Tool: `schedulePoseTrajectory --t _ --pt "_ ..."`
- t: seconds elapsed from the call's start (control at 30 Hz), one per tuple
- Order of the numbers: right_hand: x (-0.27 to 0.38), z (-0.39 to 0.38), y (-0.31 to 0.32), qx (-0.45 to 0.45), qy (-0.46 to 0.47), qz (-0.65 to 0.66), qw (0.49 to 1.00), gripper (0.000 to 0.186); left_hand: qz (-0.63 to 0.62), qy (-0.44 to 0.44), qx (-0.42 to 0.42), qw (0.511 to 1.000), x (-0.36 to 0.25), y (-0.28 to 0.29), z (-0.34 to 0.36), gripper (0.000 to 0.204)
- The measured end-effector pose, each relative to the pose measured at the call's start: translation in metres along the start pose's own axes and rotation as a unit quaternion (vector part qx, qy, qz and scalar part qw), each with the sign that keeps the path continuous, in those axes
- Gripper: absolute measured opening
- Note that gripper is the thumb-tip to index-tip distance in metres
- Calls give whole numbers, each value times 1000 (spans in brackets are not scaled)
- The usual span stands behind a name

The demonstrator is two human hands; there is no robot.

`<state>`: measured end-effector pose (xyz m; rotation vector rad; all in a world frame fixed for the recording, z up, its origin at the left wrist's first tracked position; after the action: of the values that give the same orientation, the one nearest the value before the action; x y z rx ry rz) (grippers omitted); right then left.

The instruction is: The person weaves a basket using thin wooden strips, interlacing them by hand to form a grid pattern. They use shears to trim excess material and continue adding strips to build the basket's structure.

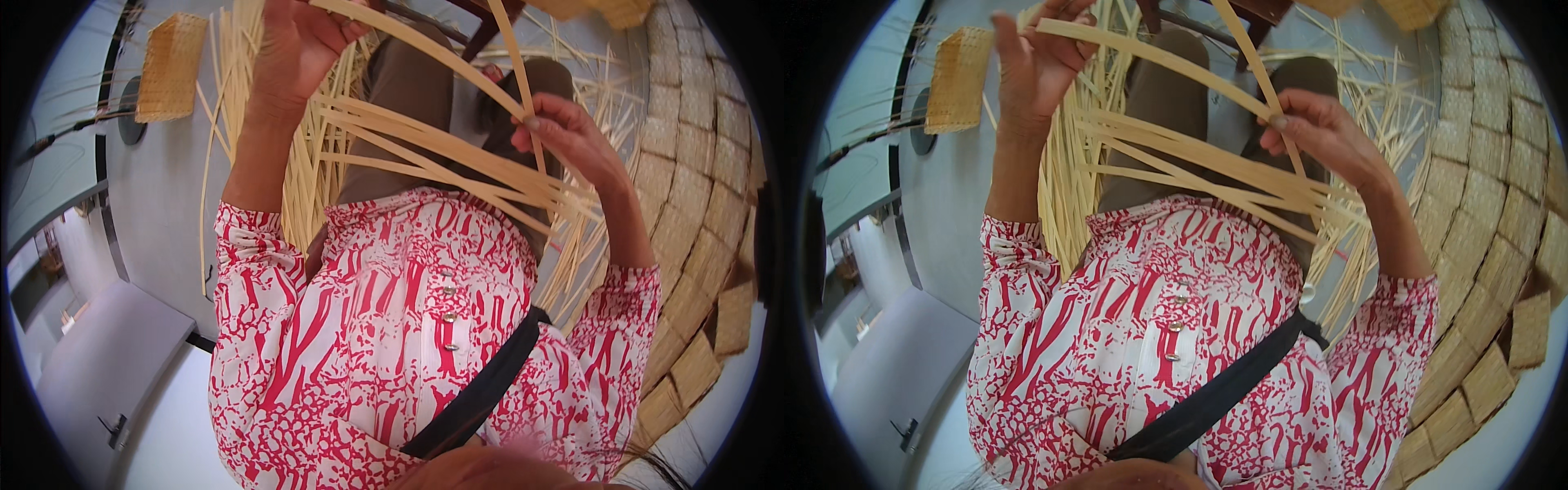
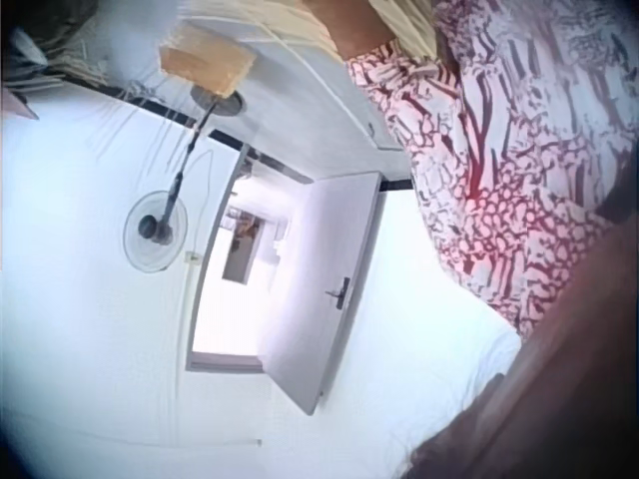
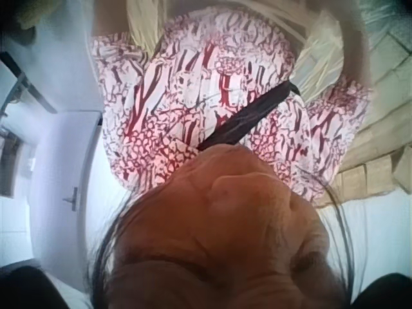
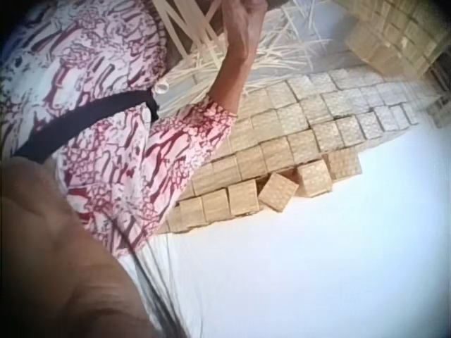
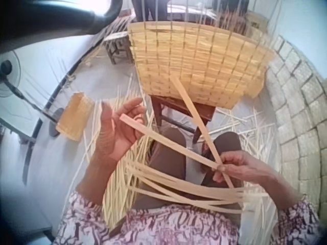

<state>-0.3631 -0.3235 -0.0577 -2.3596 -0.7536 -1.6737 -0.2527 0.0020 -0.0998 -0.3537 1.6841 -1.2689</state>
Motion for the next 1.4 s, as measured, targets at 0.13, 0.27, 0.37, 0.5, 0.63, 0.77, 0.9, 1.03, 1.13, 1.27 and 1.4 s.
schedulePoseTrajectory --t 0.13,0.27,0.37,0.5,0.63,0.77,0.9,1.03,1.13,1.27,1.4 --pt "-9 -3 6 -37 16 35 999 26 188 22 -44 981 21 0 -1 56" --pt "-5 -4 6 -33 59 57 996 25 341 57 -29 938 51 -31 3 42" --pt "-6 -4 10 -73 109 63 989 25 625 -76 153 762 88 -24 7 38" --pt "-7 -5 22 -145 138 71 977 23 683 38 231 692 133 -34 -21 31" --pt "26 -2 50 -182 195 33 963 20 708 125 284 634 138 -39 -46 25" --pt "43 2 40 -172 114 33 978 21 654 -1 262 710 136 -39 -40 35" --pt "41 9 30 -126 98 43 986 19 385 72 -14 920 82 -49 9 50" --pt "52 15 16 -83 78 20 993 23 294 -74 -42 952 40 -77 43 39" --pt "58 17 9 -81 97 -2 992 25 312 -61 -71 946 33 -85 49 31" --pt "56 13 18 -76 112 -40 990 28 298 -98 -50 948 39 -83 60 25" --pt "56 6 22 -56 83 -24 995 33 311 -87 -24 946 52 -81 65 24"
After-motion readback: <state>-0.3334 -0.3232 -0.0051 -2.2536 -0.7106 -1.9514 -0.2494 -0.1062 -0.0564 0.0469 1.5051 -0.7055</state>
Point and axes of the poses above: each hand's wrist, its own z-axis towards the middle knuckle, its own y-axis out of the back of the hand, x = y × z, the point moved 1 cm from there along z, towards the middle knuckle, and after that the axes turned 10 degrees about y, right-handed, at the moved point
